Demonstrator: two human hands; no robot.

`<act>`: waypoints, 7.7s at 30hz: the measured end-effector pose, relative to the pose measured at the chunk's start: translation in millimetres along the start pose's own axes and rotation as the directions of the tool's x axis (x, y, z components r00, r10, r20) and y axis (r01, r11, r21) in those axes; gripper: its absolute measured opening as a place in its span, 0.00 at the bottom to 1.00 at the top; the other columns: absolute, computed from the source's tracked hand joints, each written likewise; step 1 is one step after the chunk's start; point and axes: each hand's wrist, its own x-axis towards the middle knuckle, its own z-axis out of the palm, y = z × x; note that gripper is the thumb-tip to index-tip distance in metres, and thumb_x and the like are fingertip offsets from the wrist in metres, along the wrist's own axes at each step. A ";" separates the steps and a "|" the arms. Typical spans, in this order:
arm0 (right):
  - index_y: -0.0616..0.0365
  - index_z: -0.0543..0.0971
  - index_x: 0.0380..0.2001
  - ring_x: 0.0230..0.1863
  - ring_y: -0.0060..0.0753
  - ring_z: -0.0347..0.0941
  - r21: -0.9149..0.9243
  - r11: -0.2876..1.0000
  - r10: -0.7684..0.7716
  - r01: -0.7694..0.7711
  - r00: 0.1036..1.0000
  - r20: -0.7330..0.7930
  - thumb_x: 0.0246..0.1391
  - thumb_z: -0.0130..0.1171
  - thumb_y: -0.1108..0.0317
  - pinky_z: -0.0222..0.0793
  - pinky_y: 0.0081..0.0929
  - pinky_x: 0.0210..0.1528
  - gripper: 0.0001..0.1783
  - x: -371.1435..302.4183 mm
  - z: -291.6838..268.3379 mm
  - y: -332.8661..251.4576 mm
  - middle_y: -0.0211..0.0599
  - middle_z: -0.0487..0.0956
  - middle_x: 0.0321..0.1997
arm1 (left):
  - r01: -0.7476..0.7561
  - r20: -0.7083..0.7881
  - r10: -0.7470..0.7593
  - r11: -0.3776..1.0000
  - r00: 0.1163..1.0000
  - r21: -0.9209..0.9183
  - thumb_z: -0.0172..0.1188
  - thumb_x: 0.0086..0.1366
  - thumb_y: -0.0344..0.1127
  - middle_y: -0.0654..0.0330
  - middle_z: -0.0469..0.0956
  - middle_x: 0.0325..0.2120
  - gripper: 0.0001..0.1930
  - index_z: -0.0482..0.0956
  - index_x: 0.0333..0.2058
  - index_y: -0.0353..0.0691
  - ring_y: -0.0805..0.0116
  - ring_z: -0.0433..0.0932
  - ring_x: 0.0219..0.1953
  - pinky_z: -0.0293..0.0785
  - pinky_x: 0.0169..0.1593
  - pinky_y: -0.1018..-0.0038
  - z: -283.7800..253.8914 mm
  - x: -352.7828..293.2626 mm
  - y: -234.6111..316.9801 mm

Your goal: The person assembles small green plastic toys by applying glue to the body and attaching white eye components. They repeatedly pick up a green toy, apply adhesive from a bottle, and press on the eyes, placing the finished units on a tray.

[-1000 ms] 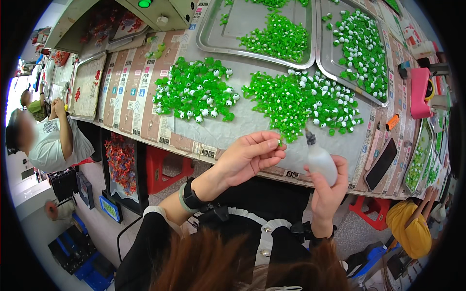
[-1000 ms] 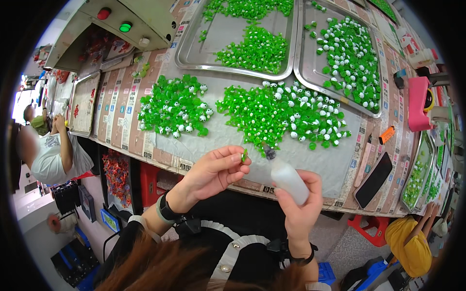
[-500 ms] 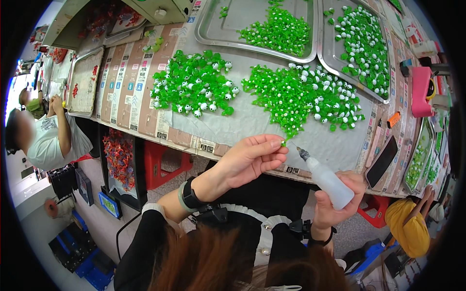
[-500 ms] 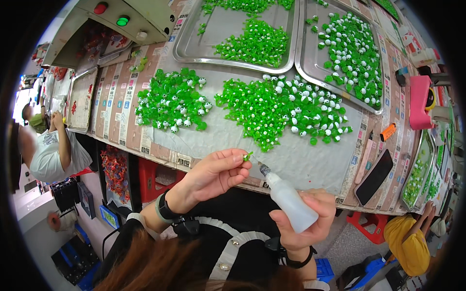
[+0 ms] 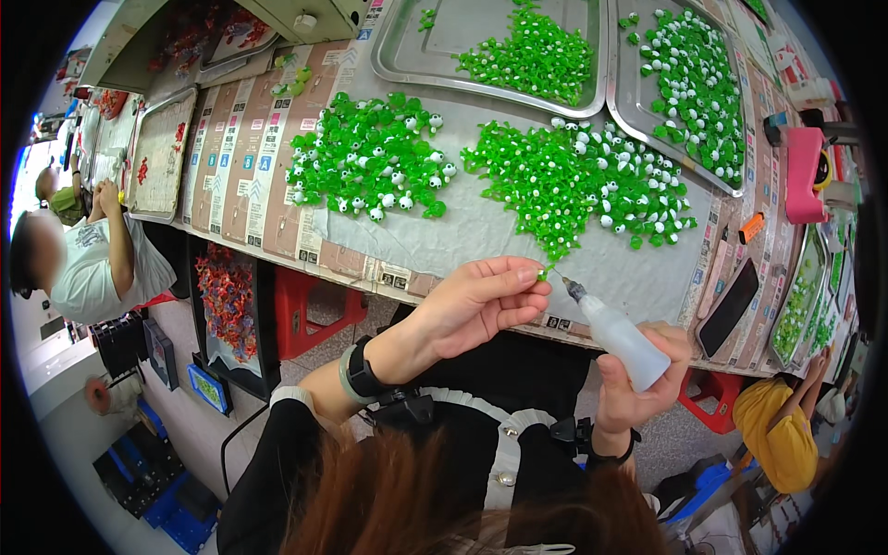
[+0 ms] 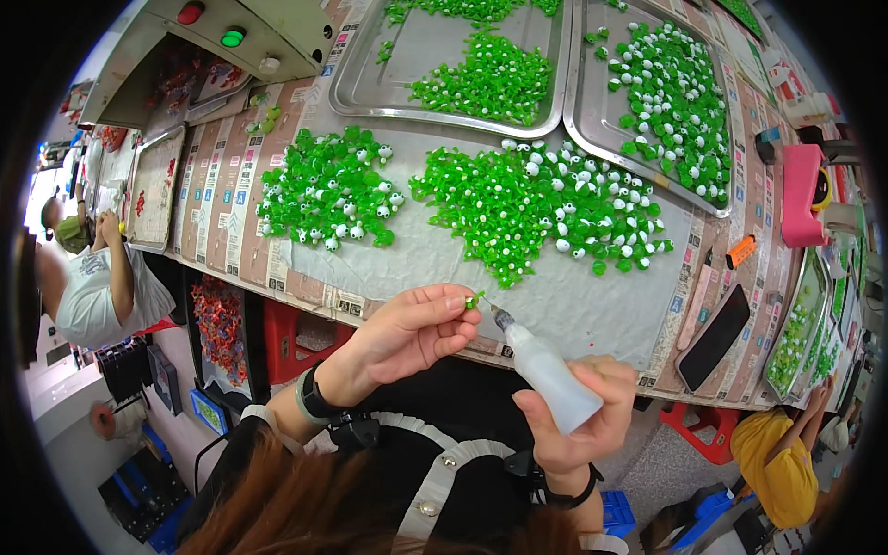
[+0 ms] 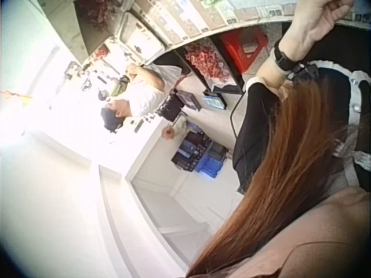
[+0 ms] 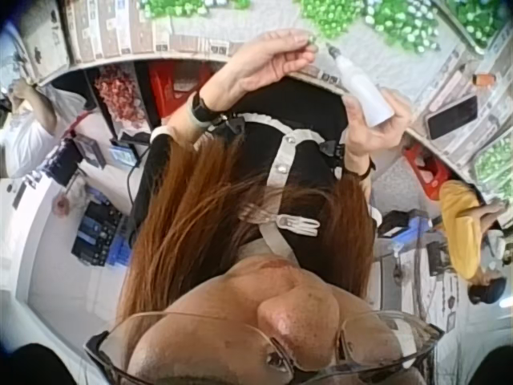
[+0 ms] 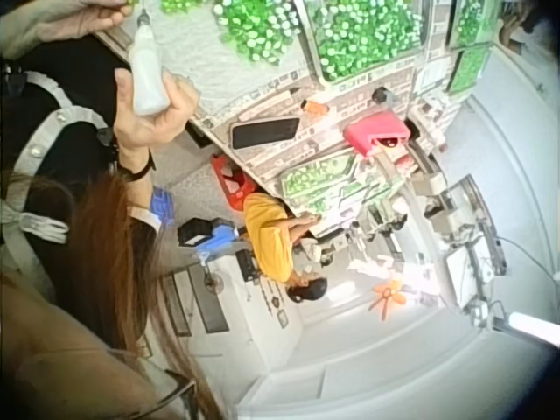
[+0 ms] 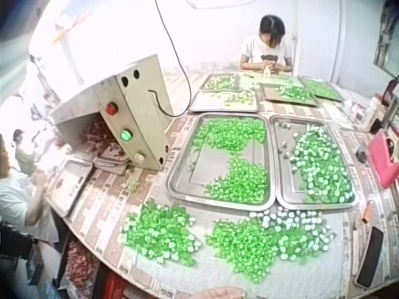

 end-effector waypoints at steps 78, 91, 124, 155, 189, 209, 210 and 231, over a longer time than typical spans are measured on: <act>0.67 0.68 0.35 0.32 0.28 0.71 0.528 0.383 0.642 -0.758 0.629 0.438 0.44 0.48 0.79 0.67 0.20 0.35 0.11 16.1 12.0 15.7 0.40 0.72 0.31 | -0.291 0.032 0.343 0.741 0.939 0.605 0.51 0.54 0.28 0.61 0.73 0.27 0.09 0.71 0.33 0.30 0.78 0.71 0.30 0.69 0.34 0.84 21.0 -1.0 -8.7; 0.67 0.71 0.27 0.31 0.19 0.69 0.307 0.678 0.593 -0.668 0.744 0.308 0.42 0.51 0.81 0.64 0.13 0.33 0.05 12.1 14.8 6.7 0.36 0.73 0.29 | -0.404 0.243 0.517 0.225 0.821 0.887 0.53 0.50 0.23 0.59 0.74 0.26 0.06 0.73 0.29 0.31 0.74 0.72 0.30 0.68 0.33 0.82 22.5 -6.3 -11.9; 0.68 0.71 0.24 0.24 0.22 0.69 0.442 0.571 0.587 -0.692 0.721 0.369 0.42 0.52 0.79 0.66 0.15 0.28 0.03 9.2 11.9 9.6 0.39 0.73 0.24 | -0.261 0.121 0.252 0.650 0.960 0.713 0.51 0.53 0.25 0.57 0.73 0.29 0.10 0.69 0.36 0.29 0.75 0.72 0.31 0.69 0.35 0.82 29.1 -11.9 -12.7; 0.63 0.71 0.20 0.19 0.17 0.68 0.354 0.485 0.712 -0.800 0.596 0.371 0.42 0.54 0.74 0.63 0.12 0.22 0.04 11.6 16.1 19.4 0.34 0.73 0.20 | 0.030 -0.068 -0.005 0.926 0.998 0.376 0.53 0.53 0.30 0.57 0.73 0.25 0.09 0.70 0.32 0.30 0.76 0.72 0.25 0.71 0.31 0.84 16.8 2.7 -16.7; 0.67 0.72 0.26 0.26 0.30 0.71 0.051 0.995 0.066 -0.081 0.965 0.252 0.39 0.53 0.81 0.67 0.18 0.27 0.06 4.7 9.7 12.4 0.44 0.74 0.27 | -0.476 0.311 0.546 0.189 0.778 0.859 0.56 0.49 0.26 0.57 0.74 0.26 0.08 0.73 0.30 0.33 0.71 0.73 0.27 0.70 0.30 0.80 27.9 -10.1 -26.8; 0.67 0.67 0.31 0.36 0.26 0.69 0.534 0.676 0.423 -0.507 0.861 0.282 0.43 0.48 0.82 0.65 0.18 0.39 0.08 1.0 13.7 14.7 0.46 0.71 0.36 | -0.624 0.531 0.631 -0.093 0.566 0.776 0.58 0.44 0.22 0.57 0.73 0.22 0.08 0.72 0.26 0.34 0.67 0.73 0.24 0.69 0.26 0.78 28.0 -4.2 -23.6; 0.67 0.67 0.31 0.36 0.26 0.69 0.539 0.666 0.431 -0.516 0.856 0.287 0.43 0.47 0.82 0.65 0.18 0.39 0.08 1.2 13.7 14.8 0.47 0.71 0.37 | -0.619 0.551 0.624 -0.133 0.555 0.774 0.58 0.44 0.22 0.57 0.73 0.23 0.08 0.72 0.26 0.34 0.66 0.73 0.24 0.69 0.26 0.78 28.0 -4.3 -23.6; 0.64 0.63 0.40 0.34 0.18 0.63 0.100 0.909 0.411 -0.404 0.834 -0.367 0.44 0.48 0.79 0.60 0.15 0.35 0.17 -14.4 -26.4 45.7 0.32 0.67 0.33 | -0.106 0.464 0.771 -0.469 0.437 0.877 0.53 0.43 0.20 0.56 0.69 0.24 0.07 0.69 0.24 0.36 0.58 0.68 0.28 0.65 0.31 0.71 -11.2 -6.1 33.2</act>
